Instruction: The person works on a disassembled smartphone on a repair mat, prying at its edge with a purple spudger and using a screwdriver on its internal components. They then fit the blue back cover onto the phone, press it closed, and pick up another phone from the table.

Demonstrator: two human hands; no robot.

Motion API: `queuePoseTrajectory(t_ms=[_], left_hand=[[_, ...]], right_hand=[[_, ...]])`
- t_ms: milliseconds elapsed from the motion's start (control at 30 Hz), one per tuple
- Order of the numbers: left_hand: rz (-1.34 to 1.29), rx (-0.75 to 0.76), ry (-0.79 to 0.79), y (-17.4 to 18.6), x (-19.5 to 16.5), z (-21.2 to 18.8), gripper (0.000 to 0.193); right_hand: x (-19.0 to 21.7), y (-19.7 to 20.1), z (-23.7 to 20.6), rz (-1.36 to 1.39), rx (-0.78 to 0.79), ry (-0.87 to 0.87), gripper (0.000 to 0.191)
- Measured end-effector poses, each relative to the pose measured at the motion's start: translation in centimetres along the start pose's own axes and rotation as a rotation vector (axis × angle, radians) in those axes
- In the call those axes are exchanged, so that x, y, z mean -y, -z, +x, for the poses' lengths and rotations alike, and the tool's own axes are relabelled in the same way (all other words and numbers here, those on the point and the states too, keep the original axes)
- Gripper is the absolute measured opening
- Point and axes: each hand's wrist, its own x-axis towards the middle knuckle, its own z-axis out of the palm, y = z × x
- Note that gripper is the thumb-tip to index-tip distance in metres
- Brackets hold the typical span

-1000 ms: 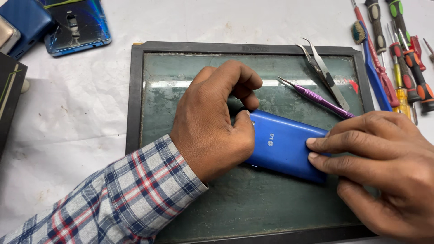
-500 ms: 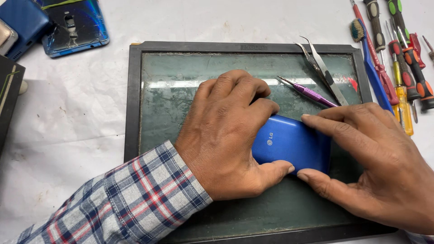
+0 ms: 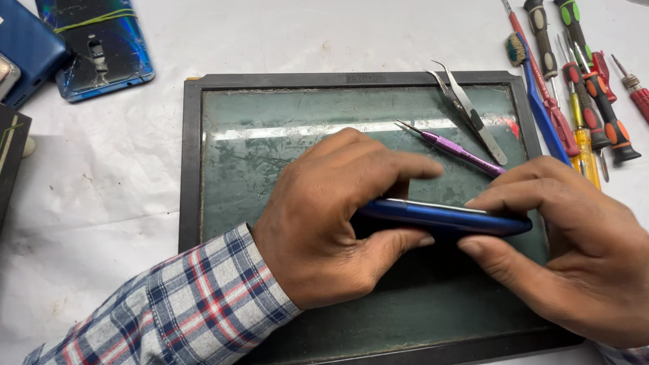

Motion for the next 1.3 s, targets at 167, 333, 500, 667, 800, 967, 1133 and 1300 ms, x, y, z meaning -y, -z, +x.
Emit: queuePoseTrajectory(t_ms=[167,333,500,667,800,967,1133,1300], left_hand=[[0.037,-0.042,-0.018,-0.1,0.1,-0.2,0.022],[0.041,-0.053,-0.045,-0.2,0.4,-0.5,0.025],[0.073,-0.046,-0.065,-0.2,0.6,-0.7,0.022],[0.084,-0.052,-0.066,-0.4,0.5,-0.8,0.022],[0.092,-0.041,-0.075,-0.3,0.5,-0.7,0.022],[0.152,-0.014,-0.142,-0.4,0.0,-0.7,0.021],[0.07,-0.017,-0.099,-0.4,-0.3,-0.1,0.024],[0.04,-0.054,-0.075,-0.3,-0.3,0.3,0.025]], right_hand=[[-0.4,0.7,0.1,-0.174,-0.046,0.077,0.04],[-0.1,0.7,0.3,-0.187,-0.079,0.203,0.038],[0.6,0.6,0.4,-0.257,-0.09,0.262,0.037],[1.0,0.3,0.5,-0.292,-0.14,0.274,0.036],[1.6,0.2,0.8,-0.31,-0.12,0.265,0.038],[2.2,-0.9,0.9,-0.333,-0.127,0.294,0.04],[2.1,-0.6,0.6,-0.343,-0.168,0.314,0.036],[1.6,-0.5,0.4,-0.366,-0.246,0.244,0.033]])
